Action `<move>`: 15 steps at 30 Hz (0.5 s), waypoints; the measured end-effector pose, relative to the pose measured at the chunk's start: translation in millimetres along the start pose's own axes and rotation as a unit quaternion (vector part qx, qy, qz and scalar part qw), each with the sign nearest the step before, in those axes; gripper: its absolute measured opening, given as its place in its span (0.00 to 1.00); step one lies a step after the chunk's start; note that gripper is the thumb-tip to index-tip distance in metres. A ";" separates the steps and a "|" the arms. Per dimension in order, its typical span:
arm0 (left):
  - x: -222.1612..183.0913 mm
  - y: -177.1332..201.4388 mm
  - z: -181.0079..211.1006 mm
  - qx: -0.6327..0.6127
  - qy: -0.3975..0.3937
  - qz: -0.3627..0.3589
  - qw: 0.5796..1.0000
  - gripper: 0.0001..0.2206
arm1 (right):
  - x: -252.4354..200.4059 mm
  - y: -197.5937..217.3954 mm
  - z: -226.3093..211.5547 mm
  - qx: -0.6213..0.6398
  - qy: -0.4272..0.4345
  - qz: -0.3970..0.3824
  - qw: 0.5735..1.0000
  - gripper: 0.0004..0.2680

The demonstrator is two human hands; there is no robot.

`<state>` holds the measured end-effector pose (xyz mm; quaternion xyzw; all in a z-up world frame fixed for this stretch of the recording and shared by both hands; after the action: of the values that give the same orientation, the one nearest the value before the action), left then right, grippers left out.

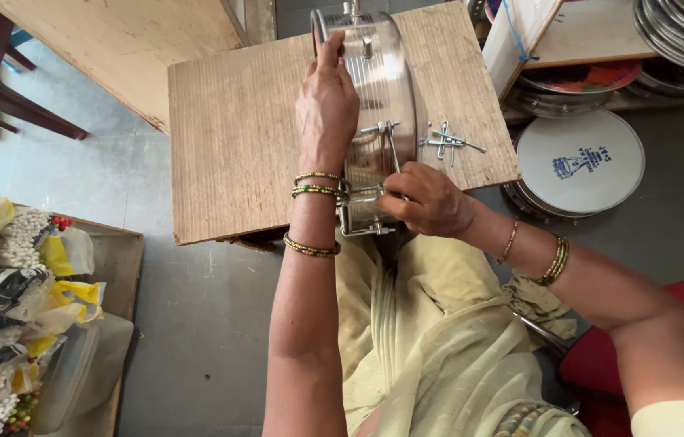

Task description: The person attaches metal lugs to a drum shell using a tool, placing screws and tightening them while turning the shell to work on different sections.

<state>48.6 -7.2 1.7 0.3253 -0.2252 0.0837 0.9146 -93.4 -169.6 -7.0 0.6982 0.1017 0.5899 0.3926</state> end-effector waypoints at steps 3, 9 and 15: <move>-3.8 -4.3 2.6 -0.010 -0.009 0.015 1.000 0.16 | -2.1 5.6 1.3 0.068 -0.004 0.058 0.996 0.12; -5.3 -0.2 6.1 0.000 -0.037 0.012 0.999 0.16 | 38.0 47.8 33.7 0.276 -0.344 0.145 0.886 0.05; -10.1 1.2 17.9 0.004 0.014 -0.027 1.000 0.16 | 82.8 36.0 71.8 0.305 -0.471 0.040 0.827 0.05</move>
<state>33.0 -17.7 10.0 0.3338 -0.2033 0.0645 0.9182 -16.6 -174.4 79.0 0.9789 0.0515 0.1437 0.1360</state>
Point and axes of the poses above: each hand's wrist, its own x-axis towards the middle knuckle, its own y-axis out of the back of the hand, z = x × y, the point moved 1 cm from there along x, towards the middle knuckle
